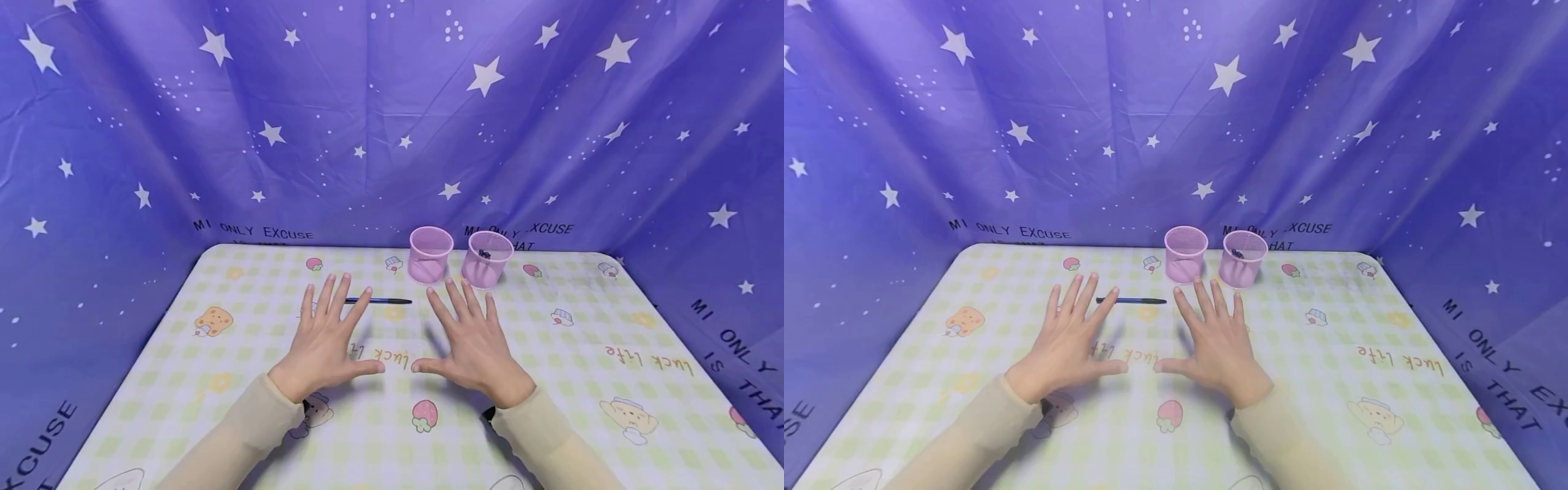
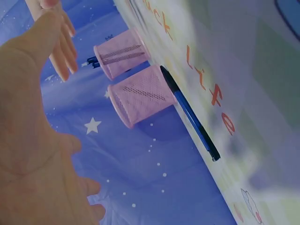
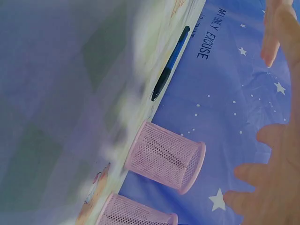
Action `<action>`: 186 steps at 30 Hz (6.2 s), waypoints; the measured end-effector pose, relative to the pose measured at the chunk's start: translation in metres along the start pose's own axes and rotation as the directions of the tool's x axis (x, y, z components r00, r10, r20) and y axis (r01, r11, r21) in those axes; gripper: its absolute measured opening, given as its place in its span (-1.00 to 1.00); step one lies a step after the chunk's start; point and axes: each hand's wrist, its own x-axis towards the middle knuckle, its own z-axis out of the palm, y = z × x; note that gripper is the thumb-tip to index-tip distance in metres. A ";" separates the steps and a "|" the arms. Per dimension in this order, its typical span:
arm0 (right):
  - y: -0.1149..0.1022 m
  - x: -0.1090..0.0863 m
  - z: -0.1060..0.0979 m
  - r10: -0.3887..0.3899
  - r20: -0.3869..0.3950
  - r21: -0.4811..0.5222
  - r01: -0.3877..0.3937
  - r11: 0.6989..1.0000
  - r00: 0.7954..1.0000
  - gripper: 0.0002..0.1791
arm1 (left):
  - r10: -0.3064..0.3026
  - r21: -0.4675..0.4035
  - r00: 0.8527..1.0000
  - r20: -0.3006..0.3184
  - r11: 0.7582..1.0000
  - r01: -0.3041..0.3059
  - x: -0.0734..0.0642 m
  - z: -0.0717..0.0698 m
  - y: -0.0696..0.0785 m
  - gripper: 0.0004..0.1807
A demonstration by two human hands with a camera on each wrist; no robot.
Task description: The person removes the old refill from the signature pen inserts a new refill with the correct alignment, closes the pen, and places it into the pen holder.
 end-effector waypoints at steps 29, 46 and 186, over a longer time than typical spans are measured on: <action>0.042 0.013 0.006 -0.028 -0.252 0.177 0.074 0.981 0.967 0.13 | 0.042 -0.213 0.998 -0.055 0.976 -0.053 0.060 0.012 0.022 0.18; 0.058 0.020 0.007 0.115 -0.240 0.238 -0.056 0.970 0.964 -0.02 | 0.012 -0.346 0.998 -0.060 0.938 -0.032 0.089 0.022 0.027 0.11; 0.125 0.081 0.054 0.717 0.148 0.795 -0.514 0.324 0.681 0.04 | -0.583 -0.771 0.795 0.169 0.424 0.475 0.204 0.090 0.059 -0.12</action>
